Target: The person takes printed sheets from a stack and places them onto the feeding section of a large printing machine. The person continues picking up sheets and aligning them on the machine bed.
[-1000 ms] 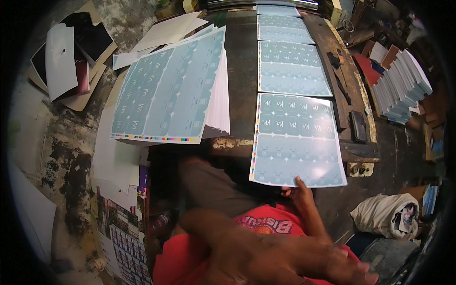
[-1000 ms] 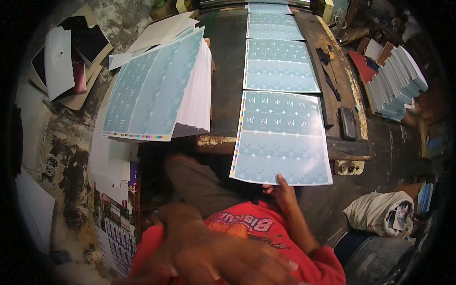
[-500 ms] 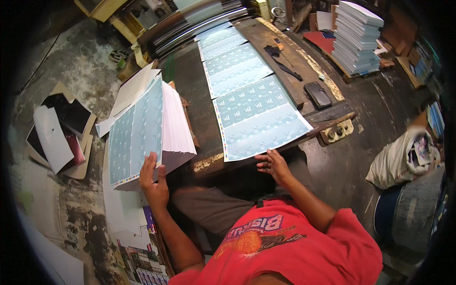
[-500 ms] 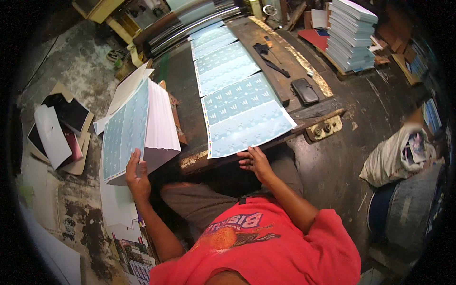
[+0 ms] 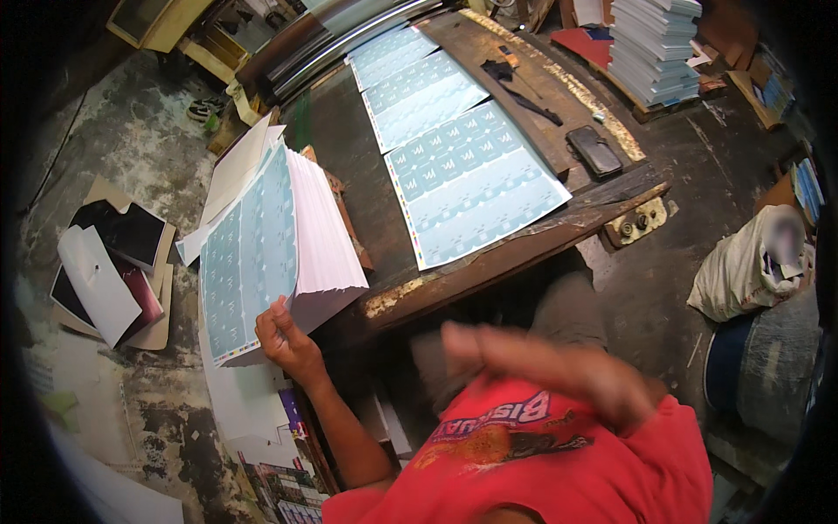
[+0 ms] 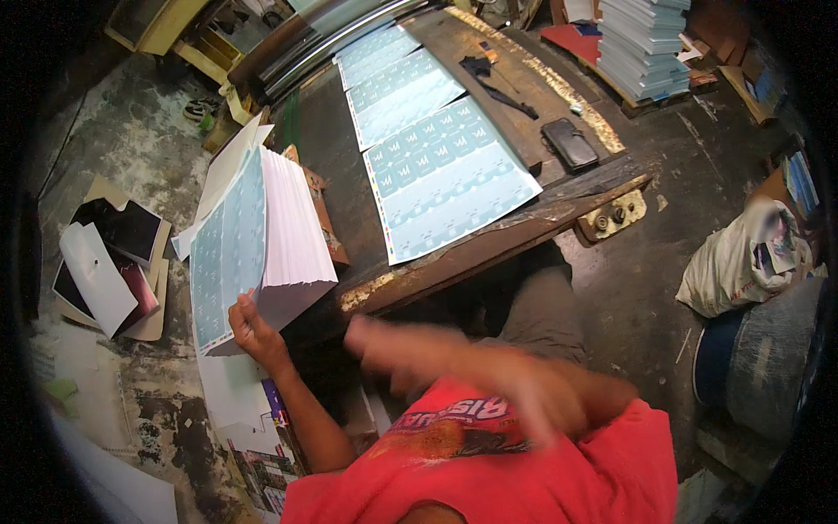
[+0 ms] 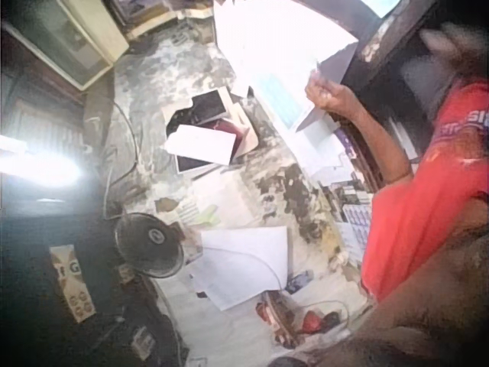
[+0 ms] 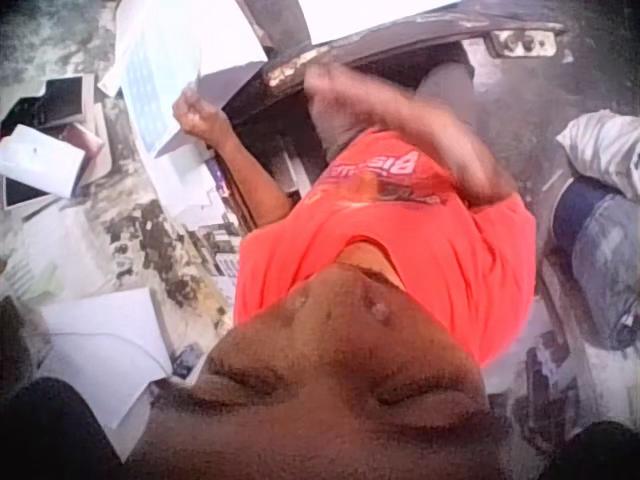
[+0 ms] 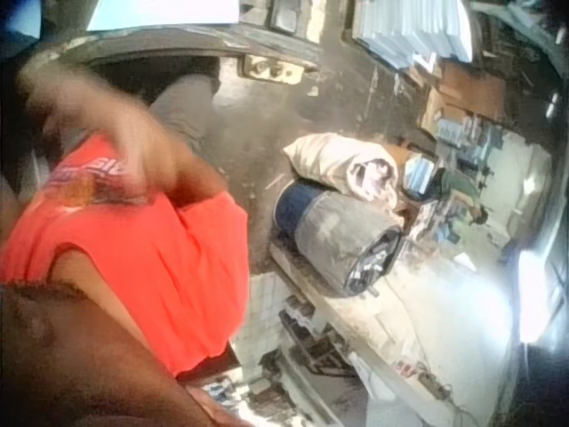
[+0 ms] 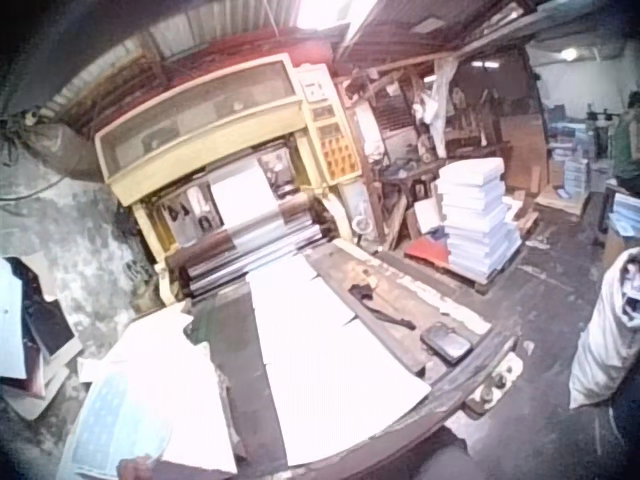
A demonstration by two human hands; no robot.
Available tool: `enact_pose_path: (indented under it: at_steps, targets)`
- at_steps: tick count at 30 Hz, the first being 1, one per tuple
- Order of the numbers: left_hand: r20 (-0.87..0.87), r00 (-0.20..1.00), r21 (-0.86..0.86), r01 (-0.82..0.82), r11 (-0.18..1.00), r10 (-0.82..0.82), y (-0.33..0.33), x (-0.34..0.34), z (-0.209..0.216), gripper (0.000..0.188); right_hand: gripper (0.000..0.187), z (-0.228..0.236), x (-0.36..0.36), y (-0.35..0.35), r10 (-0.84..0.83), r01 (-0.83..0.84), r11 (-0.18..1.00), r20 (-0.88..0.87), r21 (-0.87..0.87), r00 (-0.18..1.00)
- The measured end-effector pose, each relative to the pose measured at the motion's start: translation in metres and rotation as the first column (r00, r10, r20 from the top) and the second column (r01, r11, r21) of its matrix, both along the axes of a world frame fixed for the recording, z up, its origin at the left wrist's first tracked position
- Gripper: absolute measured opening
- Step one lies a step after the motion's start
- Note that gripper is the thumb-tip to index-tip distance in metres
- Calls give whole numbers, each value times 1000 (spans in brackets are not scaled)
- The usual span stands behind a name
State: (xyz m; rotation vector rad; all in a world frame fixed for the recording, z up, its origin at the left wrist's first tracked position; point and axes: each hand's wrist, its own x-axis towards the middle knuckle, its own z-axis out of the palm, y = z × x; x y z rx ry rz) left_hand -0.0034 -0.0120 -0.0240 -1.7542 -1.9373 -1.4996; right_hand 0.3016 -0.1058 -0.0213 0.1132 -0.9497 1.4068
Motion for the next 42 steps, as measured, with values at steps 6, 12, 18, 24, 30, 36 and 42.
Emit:
enact_pose_path:
  at_steps: [6, 12, 18, 24, 30, 36, 42]
  targets:
    - [0, 1000, 86, -29, 996, 29, 3, -4, -12, 26, 114, 47, -7, 48, -4, -154, 753, 238, 639, 971]
    - [-245, 960, 63, -122, 991, 134, 7, -2, -14, 39, 100, 6, -16, 203, 64, -280, 952, 812, 125, 581]
    - [-392, 915, 52, -78, 996, 92, 9, -8, -17, 42, 96, -159, -97, 365, -421, 60, 895, 881, 443, -216]
    - [-247, 966, 33, -64, 997, 70, -14, -24, -23, 41, 80, -218, -54, 453, -517, -168, 856, 804, 488, -296]
    - [-299, 953, -369, -158, 916, 44, -22, -16, 10, 38, 72, -200, 55, 525, -42, 398, 786, 682, 473, -730]
    - [-364, 927, -542, -133, 830, -89, -13, -16, 52, 31, 59, -179, 11, 456, -208, 464, 821, 931, 333, -299]
    - [-373, 925, -544, -159, 824, -67, -21, -8, 48, 25, 53, -151, -41, 368, 189, 166, 943, 876, -287, 443]
